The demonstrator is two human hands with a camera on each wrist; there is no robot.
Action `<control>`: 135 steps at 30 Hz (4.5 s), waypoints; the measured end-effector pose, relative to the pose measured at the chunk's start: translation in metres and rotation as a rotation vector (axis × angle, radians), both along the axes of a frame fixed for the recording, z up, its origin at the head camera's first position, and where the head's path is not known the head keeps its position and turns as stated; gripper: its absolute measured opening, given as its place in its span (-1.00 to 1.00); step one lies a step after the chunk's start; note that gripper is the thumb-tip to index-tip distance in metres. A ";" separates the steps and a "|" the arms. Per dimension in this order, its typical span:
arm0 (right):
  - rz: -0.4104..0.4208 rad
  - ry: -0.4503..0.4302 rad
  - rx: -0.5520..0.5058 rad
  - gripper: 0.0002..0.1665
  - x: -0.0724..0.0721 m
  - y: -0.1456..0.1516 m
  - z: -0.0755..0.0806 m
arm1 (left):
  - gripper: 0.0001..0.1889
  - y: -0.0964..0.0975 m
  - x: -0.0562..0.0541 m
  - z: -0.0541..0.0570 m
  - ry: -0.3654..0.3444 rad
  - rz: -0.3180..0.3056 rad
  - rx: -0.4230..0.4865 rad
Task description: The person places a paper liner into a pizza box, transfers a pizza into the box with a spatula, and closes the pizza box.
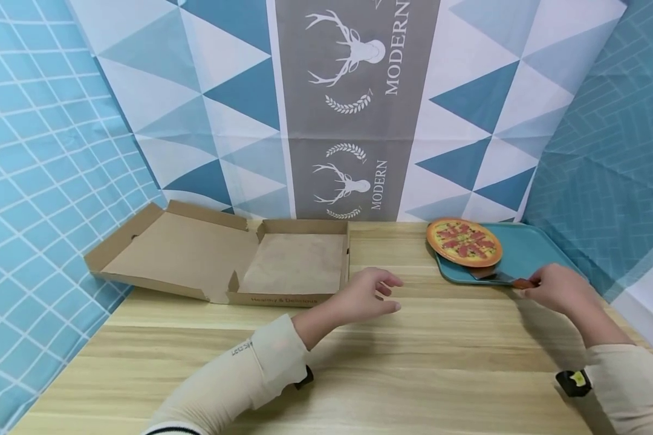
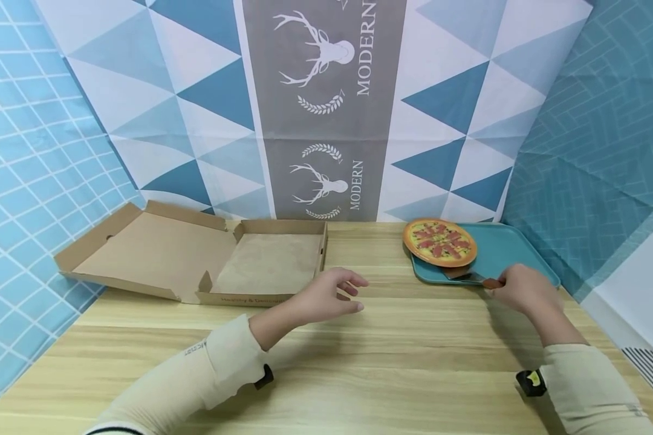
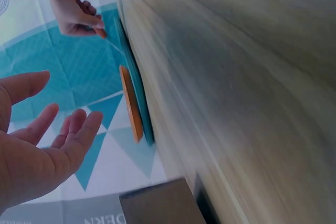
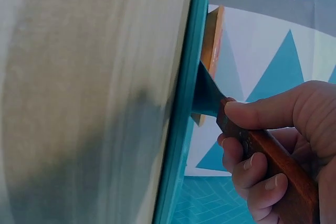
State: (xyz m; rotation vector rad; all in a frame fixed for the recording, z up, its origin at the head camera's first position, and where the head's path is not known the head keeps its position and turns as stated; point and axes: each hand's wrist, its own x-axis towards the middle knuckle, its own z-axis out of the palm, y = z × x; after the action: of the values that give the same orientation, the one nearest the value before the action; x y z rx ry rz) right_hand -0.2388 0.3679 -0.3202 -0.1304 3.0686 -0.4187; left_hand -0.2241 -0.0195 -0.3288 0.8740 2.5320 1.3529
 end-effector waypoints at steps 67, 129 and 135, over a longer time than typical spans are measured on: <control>0.302 0.089 -0.055 -0.83 0.011 -0.151 0.057 | -0.57 -0.178 0.011 0.006 -0.097 0.506 0.159; 0.418 0.067 0.053 -0.97 -0.029 -0.240 0.055 | -0.24 -0.247 0.005 -0.015 -0.302 0.545 -0.035; 0.439 0.054 0.113 -0.98 -0.035 -0.246 0.063 | -0.23 -0.247 0.004 -0.014 -0.295 0.530 -0.065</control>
State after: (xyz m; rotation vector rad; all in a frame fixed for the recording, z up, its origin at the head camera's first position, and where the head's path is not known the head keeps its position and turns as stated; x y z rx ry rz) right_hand -0.2742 0.1221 -0.2577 -0.7997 2.9773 -0.2174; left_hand -0.2197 -0.2668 -0.3424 -0.0302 2.6387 1.3827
